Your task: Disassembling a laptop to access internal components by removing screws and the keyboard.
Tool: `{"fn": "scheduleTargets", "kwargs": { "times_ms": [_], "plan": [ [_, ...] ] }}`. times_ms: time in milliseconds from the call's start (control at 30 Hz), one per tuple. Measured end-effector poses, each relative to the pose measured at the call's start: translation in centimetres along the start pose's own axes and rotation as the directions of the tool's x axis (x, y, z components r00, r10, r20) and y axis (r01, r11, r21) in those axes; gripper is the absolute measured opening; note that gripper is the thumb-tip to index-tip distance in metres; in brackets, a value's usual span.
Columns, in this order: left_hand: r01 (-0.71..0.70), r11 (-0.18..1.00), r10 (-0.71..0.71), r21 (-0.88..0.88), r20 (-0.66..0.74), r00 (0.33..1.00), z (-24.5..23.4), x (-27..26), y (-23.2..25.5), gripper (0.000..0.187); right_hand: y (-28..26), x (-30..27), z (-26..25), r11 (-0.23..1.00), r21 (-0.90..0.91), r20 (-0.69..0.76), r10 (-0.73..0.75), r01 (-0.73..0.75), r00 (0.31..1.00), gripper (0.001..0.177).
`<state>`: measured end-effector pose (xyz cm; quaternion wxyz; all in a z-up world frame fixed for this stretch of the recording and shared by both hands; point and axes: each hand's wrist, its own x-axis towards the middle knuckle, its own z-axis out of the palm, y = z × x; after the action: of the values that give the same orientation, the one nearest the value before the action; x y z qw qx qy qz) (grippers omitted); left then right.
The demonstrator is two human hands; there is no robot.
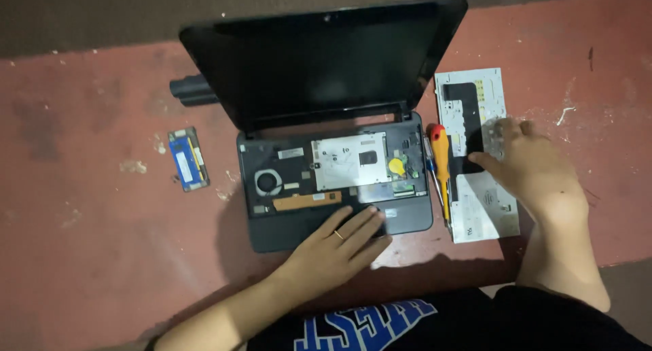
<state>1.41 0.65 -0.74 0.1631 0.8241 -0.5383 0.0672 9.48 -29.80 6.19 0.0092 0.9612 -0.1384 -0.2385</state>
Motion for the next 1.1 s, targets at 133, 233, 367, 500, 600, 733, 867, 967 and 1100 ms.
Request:
{"fn": "scheduleTargets", "kwargs": {
  "times_ms": [133, 233, 367, 500, 600, 733, 867, 967, 1100],
  "plan": [
    [0.222, 0.953, -0.210, 0.207, -0.078, 0.975, -0.3, 0.4, -0.3, 0.046, -0.3, 0.3, -0.5, 0.985, 0.171, 0.020, -0.014, 0.010, 1.000, 0.063],
    [0.218, 0.962, -0.201, 0.166, -0.113, 0.973, 0.7, 0.3, -0.5, 0.034, -0.9, -0.3, -1.2, 0.991, 0.133, -0.001, 0.036, -0.036, 0.999, 0.065],
    [0.199, 0.974, -0.183, 0.111, -0.139, 0.973, 2.1, -0.2, -0.1, 0.032, 0.7, -1.1, 2.3, 0.941, -0.317, -0.481, -0.263, 0.114, 0.836, 0.064],
    [0.184, 0.982, -0.180, 0.044, -0.083, 0.980, 2.1, 0.0, -1.0, 0.043, -3.5, -1.9, 1.3, 0.942, 0.009, -0.369, -0.308, 0.335, 0.877, 0.054],
    [0.205, 0.979, -0.203, 0.002, -0.117, 0.972, 1.8, 0.0, -0.3, 0.040, -3.8, -1.6, 2.5, 0.949, 0.074, -0.229, -0.283, 0.306, 0.931, 0.069],
    [0.223, 0.961, -0.250, -0.165, -0.168, 0.953, 0.9, 0.6, -0.5, 0.031, -2.3, 0.3, 3.7, 0.848, 0.397, -0.183, -0.303, 0.352, 0.935, 0.065],
    [0.295, 0.948, -0.306, -0.121, -0.086, 0.948, 0.9, 1.2, -0.2, 0.041, -2.9, 0.2, 2.3, 0.874, 0.427, -0.037, -0.241, 0.233, 0.970, 0.064],
    [0.296, 0.953, -0.288, -0.069, 0.103, 0.952, 0.2, 2.3, -0.8, 0.055, -3.4, -0.3, 1.6, 0.853, 0.497, -0.018, -0.178, 0.163, 0.984, 0.072],
    [0.192, 0.980, -0.190, -0.057, 0.038, 0.981, -0.9, 5.9, -4.0, 0.054, -2.6, -1.7, -1.0, 0.721, 0.683, -0.037, -0.130, 0.120, 0.991, 0.072]
  ]
}}
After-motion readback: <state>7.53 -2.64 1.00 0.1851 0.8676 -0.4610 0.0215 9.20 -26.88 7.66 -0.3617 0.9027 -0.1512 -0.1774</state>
